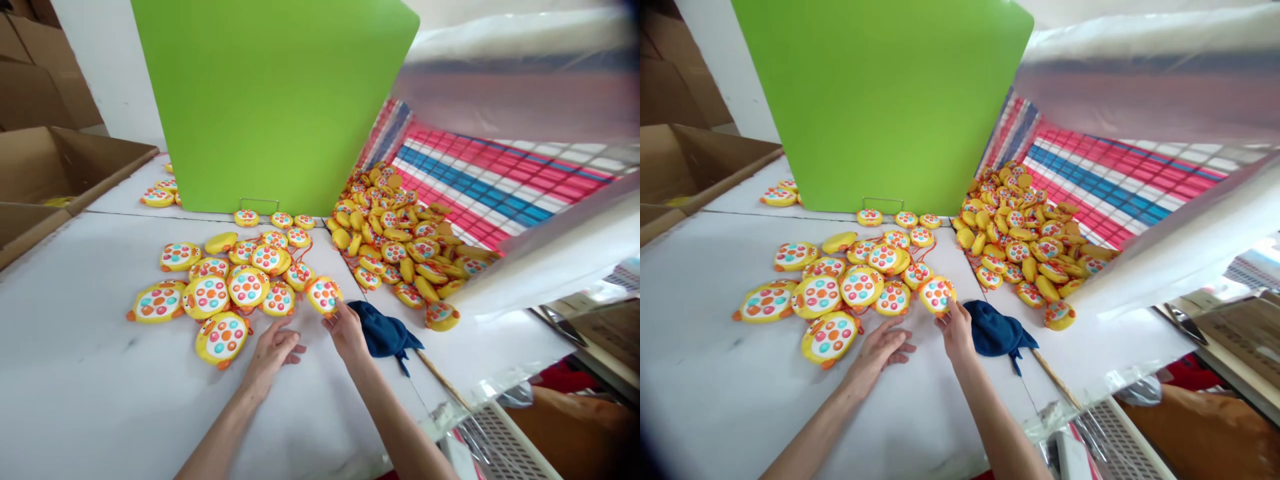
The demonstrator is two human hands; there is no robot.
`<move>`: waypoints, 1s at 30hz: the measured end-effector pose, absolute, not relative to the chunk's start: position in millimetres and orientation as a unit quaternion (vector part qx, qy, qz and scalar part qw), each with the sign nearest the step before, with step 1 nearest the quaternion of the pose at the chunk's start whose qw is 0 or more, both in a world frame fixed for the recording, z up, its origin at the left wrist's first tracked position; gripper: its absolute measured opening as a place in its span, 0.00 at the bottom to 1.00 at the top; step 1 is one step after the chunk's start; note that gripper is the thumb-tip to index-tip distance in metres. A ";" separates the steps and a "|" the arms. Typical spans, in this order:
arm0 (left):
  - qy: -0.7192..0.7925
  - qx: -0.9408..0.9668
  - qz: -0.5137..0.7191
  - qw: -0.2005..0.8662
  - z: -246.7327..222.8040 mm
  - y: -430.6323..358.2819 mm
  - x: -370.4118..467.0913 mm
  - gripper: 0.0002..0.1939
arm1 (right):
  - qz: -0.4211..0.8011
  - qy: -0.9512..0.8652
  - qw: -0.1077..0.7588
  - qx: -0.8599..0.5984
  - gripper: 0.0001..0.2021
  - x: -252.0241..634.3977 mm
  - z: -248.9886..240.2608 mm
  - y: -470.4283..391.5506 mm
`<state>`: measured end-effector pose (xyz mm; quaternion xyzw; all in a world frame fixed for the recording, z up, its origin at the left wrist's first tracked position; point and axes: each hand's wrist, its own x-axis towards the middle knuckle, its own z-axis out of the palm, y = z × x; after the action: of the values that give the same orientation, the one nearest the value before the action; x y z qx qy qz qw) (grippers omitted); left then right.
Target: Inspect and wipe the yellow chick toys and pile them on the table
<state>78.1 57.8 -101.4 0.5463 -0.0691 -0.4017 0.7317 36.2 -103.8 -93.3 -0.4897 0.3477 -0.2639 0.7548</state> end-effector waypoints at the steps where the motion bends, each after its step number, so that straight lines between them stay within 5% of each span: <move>1: -0.068 0.545 -0.404 0.731 -102.3 57.9 78.4 0.35 | -0.265 0.335 0.753 -0.501 0.20 49.5 -90.0 -108.5; 8: -0.083 0.548 -0.420 0.718 -110.0 54.9 80.8 0.35 | -0.250 0.232 0.688 -0.640 0.23 145.1 -73.1 -123.3; 14: -0.067 0.543 -0.425 0.721 -116.2 52.2 81.8 0.37 | -0.284 0.257 0.497 -0.779 0.22 173.0 -81.0 -177.5; 20: -0.049 0.519 -0.446 0.727 -128.2 49.1 83.1 0.36 | -0.288 0.375 0.306 -0.826 0.31 190.6 -95.1 -250.6; 27: -0.005 0.482 -0.452 0.750 -127.6 47.9 82.9 0.33 | -0.256 0.428 0.195 -0.844 0.37 217.6 -110.1 -292.7; 30: -0.007 0.476 -0.482 0.736 -126.6 50.2 85.6 0.32 | -0.243 0.418 0.177 -0.857 0.33 221.7 -113.6 -302.5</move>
<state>85.6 50.2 -126.6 0.4760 -0.0072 -0.4821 0.7356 221.7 -302.5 -113.6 -0.8573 0.4183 -0.2426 0.1767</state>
